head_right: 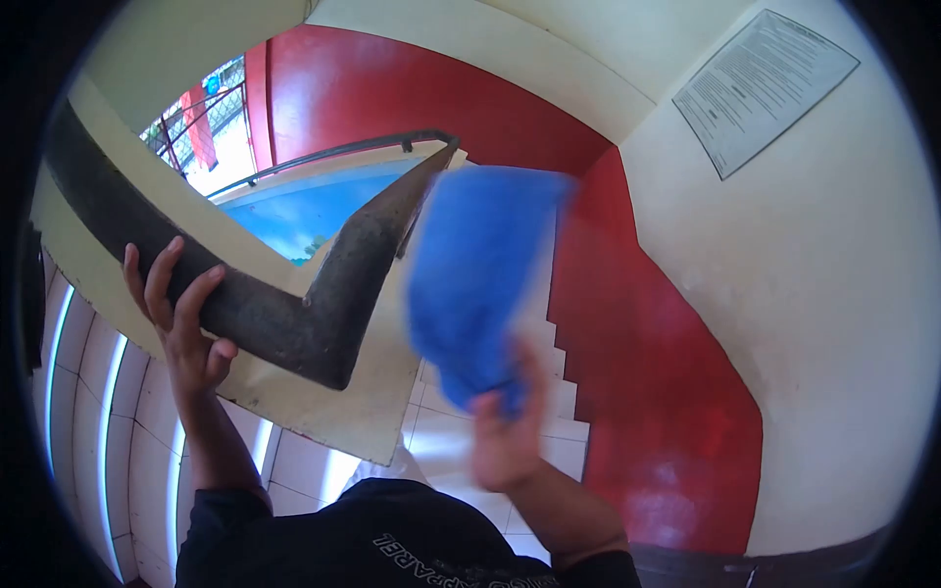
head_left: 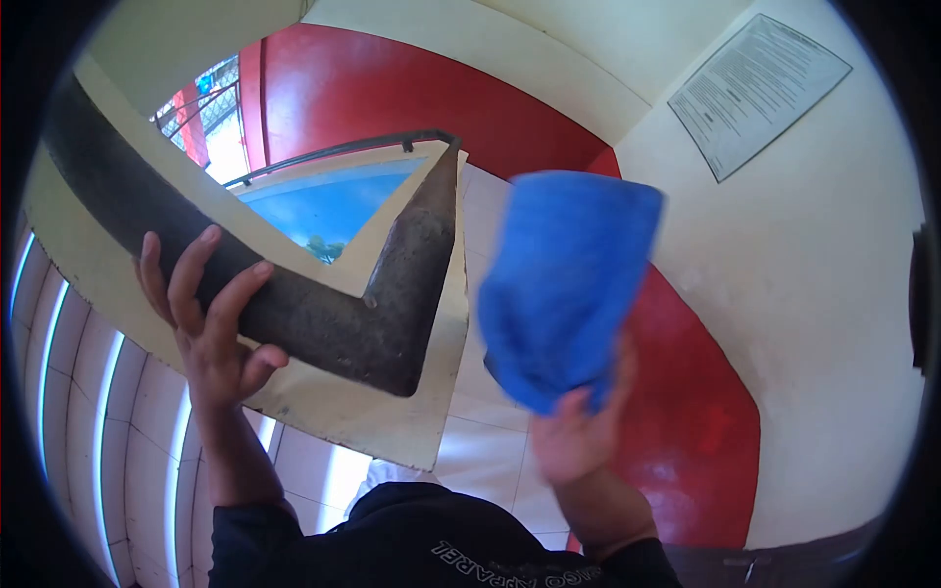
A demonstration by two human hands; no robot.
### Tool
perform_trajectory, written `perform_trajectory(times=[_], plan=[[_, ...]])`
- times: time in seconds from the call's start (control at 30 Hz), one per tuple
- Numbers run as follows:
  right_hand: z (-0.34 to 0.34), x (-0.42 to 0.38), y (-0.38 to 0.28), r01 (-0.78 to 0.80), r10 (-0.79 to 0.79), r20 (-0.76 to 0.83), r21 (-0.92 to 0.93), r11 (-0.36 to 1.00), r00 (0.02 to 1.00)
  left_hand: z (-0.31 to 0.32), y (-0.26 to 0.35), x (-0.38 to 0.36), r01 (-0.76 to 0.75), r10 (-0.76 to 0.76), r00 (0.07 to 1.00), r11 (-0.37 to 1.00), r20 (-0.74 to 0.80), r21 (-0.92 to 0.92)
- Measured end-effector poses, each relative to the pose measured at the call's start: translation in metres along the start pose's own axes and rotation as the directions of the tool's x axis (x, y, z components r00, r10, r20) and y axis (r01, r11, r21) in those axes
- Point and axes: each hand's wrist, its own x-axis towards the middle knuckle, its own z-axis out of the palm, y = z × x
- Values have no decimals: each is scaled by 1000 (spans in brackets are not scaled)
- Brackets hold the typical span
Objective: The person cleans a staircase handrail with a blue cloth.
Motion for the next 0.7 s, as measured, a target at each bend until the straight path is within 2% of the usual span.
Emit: perform_trajectory(times=[0.03, 0.07, 0.1, 0.13, 0.23, 0.3, 0.37, 0.47, 0.53, 0.6, 0.67, 0.7], plan=[[4, 11, 14, 184, -154, 158, -199, 963, 975, 10, 0, 5, 1, -1, 1000, 1000, 3, -6], [14, 25, 18, 377, -243, 363, -366, 851, 899, 9, 2, 3, -4, 4, 1000, 1000, -9, -1], [23, 39, 23, 589, -318, 549, -434, 682, 773, 5, 3, 4, -10, 10, 1000, 1000, -11, 1], [30, 48, 27, 676, -340, 626, -433, 597, 701, 5, 3, 7, -25, 25, 1000, 1000, -1, 1], [26, 61, 62, 726, -524, 551, -246, 642, 650, -2, 19, 12, 31, -34, 998, 998, 47, 57], [19, 69, 95, 769, -612, 519, -150, 621, 596, -7, 36, 10, 109, -114, 992, 990, 55, 85], [10, 84, 111, 823, -690, 501, -86, 561, 523, -9, 50, 3, 148, -147, 989, 988, 35, -39], [-5, 111, 129, 832, -698, 497, -96, 546, 516, -9, 87, 4, 180, -183, 983, 965, 3, -193], [-14, 134, 158, 802, -690, 440, -136, 582, 575, -15, 112, 11, 189, -191, 981, 951, 17, -245], [-30, 157, 198, 717, -580, 439, -277, 639, 686, -16, 134, 18, 223, -212, 973, 964, 87, -142], [-51, 184, 239, 524, -332, 454, -407, 748, 827, -9, 154, 28, 241, -239, 955, 970, 174, 10], [-66, 199, 273, 218, -3, 418, -468, 856, 908, 1, 160, 33, 250, -266, 954, 960, 136, 126]])
